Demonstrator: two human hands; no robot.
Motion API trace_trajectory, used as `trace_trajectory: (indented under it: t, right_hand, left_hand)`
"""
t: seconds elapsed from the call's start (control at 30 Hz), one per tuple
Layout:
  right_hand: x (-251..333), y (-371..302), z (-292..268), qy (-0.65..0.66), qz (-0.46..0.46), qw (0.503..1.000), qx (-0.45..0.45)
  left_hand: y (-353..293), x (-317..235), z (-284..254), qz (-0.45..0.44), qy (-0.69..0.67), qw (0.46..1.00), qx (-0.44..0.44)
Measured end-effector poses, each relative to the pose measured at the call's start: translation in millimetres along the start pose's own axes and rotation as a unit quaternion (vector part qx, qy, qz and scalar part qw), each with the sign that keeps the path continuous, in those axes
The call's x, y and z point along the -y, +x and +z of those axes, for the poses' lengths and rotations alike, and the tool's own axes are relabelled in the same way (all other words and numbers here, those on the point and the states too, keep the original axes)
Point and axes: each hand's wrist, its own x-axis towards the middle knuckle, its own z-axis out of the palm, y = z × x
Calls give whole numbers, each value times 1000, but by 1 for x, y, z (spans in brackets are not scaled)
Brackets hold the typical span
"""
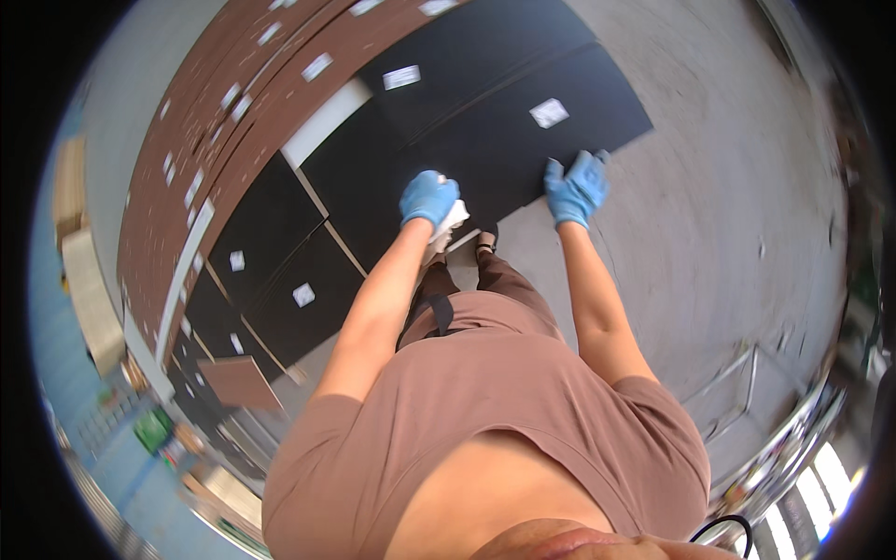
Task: The person wipes the surfaces of multiple black and brown rectangular panels with a white cloth. They handle each panel one at a time, flip them over, and place them back on a workbench in a warehouse-like area.
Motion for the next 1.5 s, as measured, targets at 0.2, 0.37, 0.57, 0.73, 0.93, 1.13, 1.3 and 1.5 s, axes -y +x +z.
trace_trajectory:
  t: [0.2, 0.37, 0.57, 0.73, 0.93, 1.13, 1.3, 1.5]
  right_hand:
    - [0, 4, -15, 38, -44, 998, 14]
    - [43, -30, -38, 19, -167, 986, -4]
    - [195, -128, -99, 526, -276, 695, 406]
    - [323, -247, -126, 644, -22, 441, 625]
    - [396, -340, -106, 555, 33, 362, 749]
    - [463, -412, -110, 382, -117, 445, 801]
    - [509, -436, -105, 363, -179, 450, 796]
    - [597, -422, -47, 465, -201, 398, 765]
  left_hand:
    - [-42, 17, -38, -39, -151, 988, -2]
    - [-113, 78, -86, 8, -418, 907, -55]
    - [-164, 159, -107, 45, -594, 782, -181]
    - [-203, 238, -102, 264, -245, 814, -456]
    - [-307, 388, -144, 196, -622, 745, -140]
    - [-383, 471, -167, 106, -714, 677, -144]
    - [-412, 524, -153, 33, -679, 702, -212]
    - [-396, 603, -88, -106, -782, 505, -350]
